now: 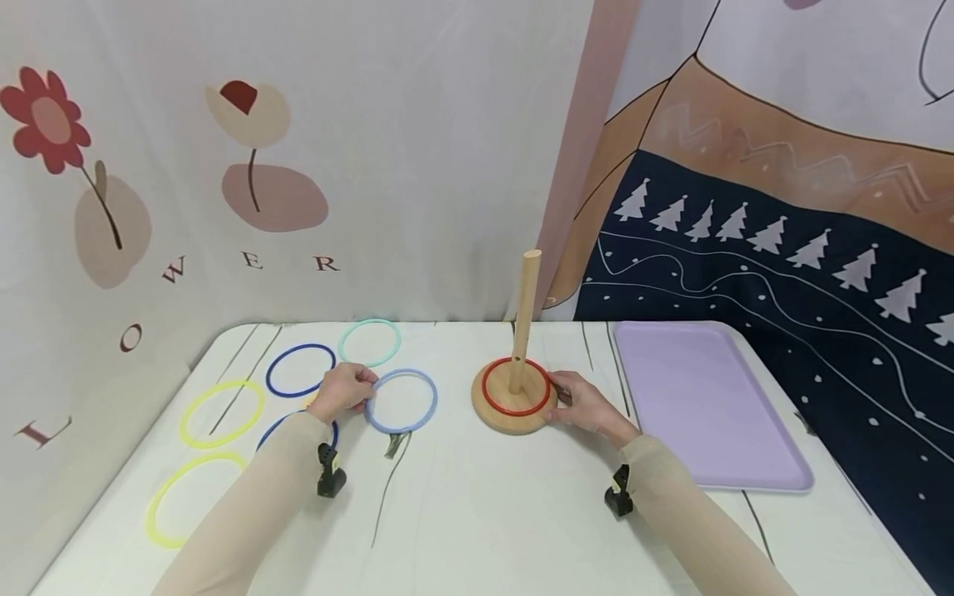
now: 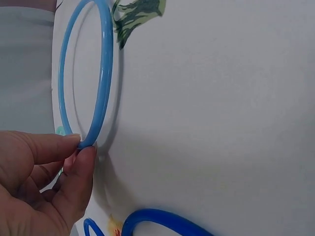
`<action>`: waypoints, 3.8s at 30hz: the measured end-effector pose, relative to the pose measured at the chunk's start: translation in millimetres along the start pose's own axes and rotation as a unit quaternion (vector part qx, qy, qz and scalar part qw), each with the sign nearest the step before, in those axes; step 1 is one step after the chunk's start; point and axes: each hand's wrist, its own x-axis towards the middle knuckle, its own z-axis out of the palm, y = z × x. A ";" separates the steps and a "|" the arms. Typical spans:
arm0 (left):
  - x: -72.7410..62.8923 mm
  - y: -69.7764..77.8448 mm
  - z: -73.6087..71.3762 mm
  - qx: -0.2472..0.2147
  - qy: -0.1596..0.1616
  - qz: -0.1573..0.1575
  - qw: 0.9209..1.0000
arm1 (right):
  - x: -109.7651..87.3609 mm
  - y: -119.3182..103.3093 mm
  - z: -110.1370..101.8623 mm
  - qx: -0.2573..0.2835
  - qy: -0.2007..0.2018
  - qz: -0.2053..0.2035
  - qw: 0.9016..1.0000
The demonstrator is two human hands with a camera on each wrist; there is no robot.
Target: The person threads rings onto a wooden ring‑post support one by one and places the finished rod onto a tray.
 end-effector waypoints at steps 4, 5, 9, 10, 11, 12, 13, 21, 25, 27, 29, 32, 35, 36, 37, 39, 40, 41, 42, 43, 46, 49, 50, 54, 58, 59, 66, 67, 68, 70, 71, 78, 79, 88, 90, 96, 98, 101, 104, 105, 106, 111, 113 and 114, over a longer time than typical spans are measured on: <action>-0.8 0.7 -2.8 -0.006 0.008 0.014 1.000 | -0.2 0.0 -0.1 -0.001 0.001 0.002 1.000; -0.7 1.5 -3.3 -0.010 0.010 0.013 1.000 | -0.2 0.1 -0.3 -0.001 0.000 0.000 1.000; -1.8 7.5 -6.1 -0.044 0.007 0.006 0.999 | -0.4 1.6 -0.4 -0.001 -0.002 -0.013 1.000; -2.1 9.7 -6.7 -0.059 0.004 0.002 0.998 | -0.5 1.8 -0.3 -0.001 -0.002 -0.015 1.000; -2.7 11.9 -7.7 -0.074 -0.001 0.002 0.997 | -0.7 2.0 -0.4 -0.002 -0.002 -0.017 1.000; -3.2 14.5 -8.7 -0.090 -0.005 0.001 0.996 | -0.9 2.1 -0.5 -0.002 -0.002 -0.018 1.000; -3.5 17.1 -9.9 -0.107 -0.012 0.003 0.994 | -1.1 2.2 -0.4 -0.001 -0.002 -0.018 1.000; 0.2 43.6 -19.1 -0.199 -0.049 0.015 0.979 | -6.4 -4.8 -1.2 0.002 0.000 -0.024 1.000; -1.4 57.2 -24.5 -0.244 -0.064 0.039 0.967 | -6.4 0.2 -1.5 -0.004 -0.001 -0.044 0.999; -2.7 63.6 -26.6 -0.263 -0.067 0.048 0.961 | -5.9 0.4 -1.5 -0.005 -0.002 -0.047 0.999; -3.9 69.7 -28.8 -0.278 -0.071 0.054 0.956 | -5.3 -0.3 -1.1 -0.004 -0.001 -0.039 0.999; -6.4 79.2 -32.3 -0.299 -0.080 0.064 0.949 | -3.1 0.1 0.2 -0.006 -0.001 -0.026 1.000; -9.1 89.6 -36.5 -0.320 -0.090 0.075 0.940 | -1.8 1.0 1.2 -0.006 0.002 -0.022 1.000; -10.1 93.2 -38.0 -0.328 -0.093 0.078 0.937 | -1.9 1.5 1.3 -0.005 0.001 -0.025 1.000; -11.1 96.8 -39.6 -0.335 -0.095 0.081 0.934 | -2.0 1.6 1.3 -0.001 0.001 -0.025 1.000; -13.3 104.0 -43.1 -0.349 -0.100 0.089 0.927 | -2.9 2.3 0.8 0.001 0.000 -0.035 0.999; -14.4 107.5 -45.0 -0.357 -0.102 0.093 0.924 | -3.2 2.8 0.6 0.000 -0.001 -0.040 0.999; -15.6 111.1 -47.1 -0.367 -0.106 0.098 0.919 | -4.0 2.6 0.1 -0.003 0.001 -0.050 0.999; -16.8 114.6 -49.1 -0.373 -0.108 0.104 0.916 | -4.5 2.7 -0.4 -0.003 0.000 -0.055 0.998; -18.1 118.0 -51.0 -0.378 -0.111 0.109 0.912 | -4.9 2.4 -0.5 -0.001 0.000 -0.058 0.998; -21.9 128.8 -55.2 -0.391 -0.116 0.118 0.905 | -4.6 2.1 0.0 0.004 0.001 -0.051 0.999; -24.7 140.4 -56.5 -0.390 -0.113 0.123 0.905 | -2.7 1.5 1.0 0.010 0.001 -0.023 1.000; -25.4 144.4 -56.4 -0.390 -0.112 0.124 0.906 | -2.0 1.8 1.5 0.008 0.001 -0.018 1.000; -28.0 160.7 -54.9 -0.382 -0.110 0.124 0.909 | -0.8 1.9 2.1 -0.003 0.003 -0.008 1.000; -30.4 177.6 -51.5 -0.375 -0.114 0.127 0.911 | -1.4 1.0 2.0 -0.001 0.005 -0.005 1.000; -30.5 181.5 -50.1 -0.374 -0.115 0.128 0.911 | -1.6 0.8 2.0 -0.003 0.005 -0.008 1.000; -26.6 201.5 -36.0 -0.380 -0.118 0.122 0.909 | -1.6 1.7 2.3 0.002 0.007 -0.006 1.000; -25.5 203.0 -33.7 -0.381 -0.118 0.121 0.909 | -1.4 2.0 2.3 0.006 0.008 -0.005 1.000; -24.3 204.3 -31.2 -0.383 -0.119 0.120 0.908 | -1.2 2.4 2.1 0.003 0.005 -0.012 1.000; -21.4 206.0 -25.8 -0.386 -0.120 0.116 0.907 | -1.1 2.5 1.9 0.008 0.005 -0.015 1.000; -19.9 206.4 -22.9 -0.386 -0.120 0.113 0.908 | -1.1 2.4 1.7 0.006 0.003 -0.018 1.000; -7.0 195.5 1.7 -0.362 -0.105 0.059 0.924 | -1.7 2.0 0.1 -0.001 0.000 -0.032 0.999; -4.6 191.6 6.0 -0.358 -0.104 0.051 0.926 | -2.0 1.9 -0.1 0.000 0.000 -0.035 0.999; 16.8 147.2 51.1 -0.327 -0.096 -0.021 0.940 | -0.4 4.1 -1.0 -0.001 -0.003 -0.049 0.999; 19.3 138.1 60.7 -0.320 -0.092 -0.039 0.942 | -0.2 3.7 -0.8 0.002 -0.004 -0.044 0.999; 24.2 119.1 83.6 -0.313 -0.085 -0.064 0.944 | -1.5 4.3 -1.6 0.008 -0.009 -0.056 0.998; 24.7 116.1 89.3 -0.307 -0.083 -0.065 0.946 | -1.9 4.6 -1.8 0.011 -0.008 -0.064 0.998; 24.5 113.8 96.3 -0.299 -0.082 -0.065 0.949 | -1.7 5.3 -1.6 0.012 -0.007 -0.078 0.997; 24.1 112.6 100.8 -0.293 -0.080 -0.070 0.950 | -1.6 5.0 -1.3 0.008 -0.006 -0.080 0.997; 23.9 112.3 102.0 -0.290 -0.079 -0.070 0.951 | -1.7 4.6 -1.2 0.010 -0.005 -0.077 0.997; 23.5 112.2 102.8 -0.286 -0.078 -0.069 0.953 | -1.7 4.1 -1.0 0.007 -0.005 -0.076 0.997; 21.8 111.5 106.2 -0.285 -0.073 -0.057 0.954 | -1.8 2.9 -0.5 0.010 -0.005 -0.066 0.998; 21.4 111.1 107.9 -0.292 -0.071 -0.051 0.952 | -1.9 2.7 -0.2 0.014 -0.005 -0.063 0.998; 21.2 111.1 108.6 -0.294 -0.070 -0.050 0.952 | -2.0 2.8 -0.3 0.011 -0.006 -0.064 0.998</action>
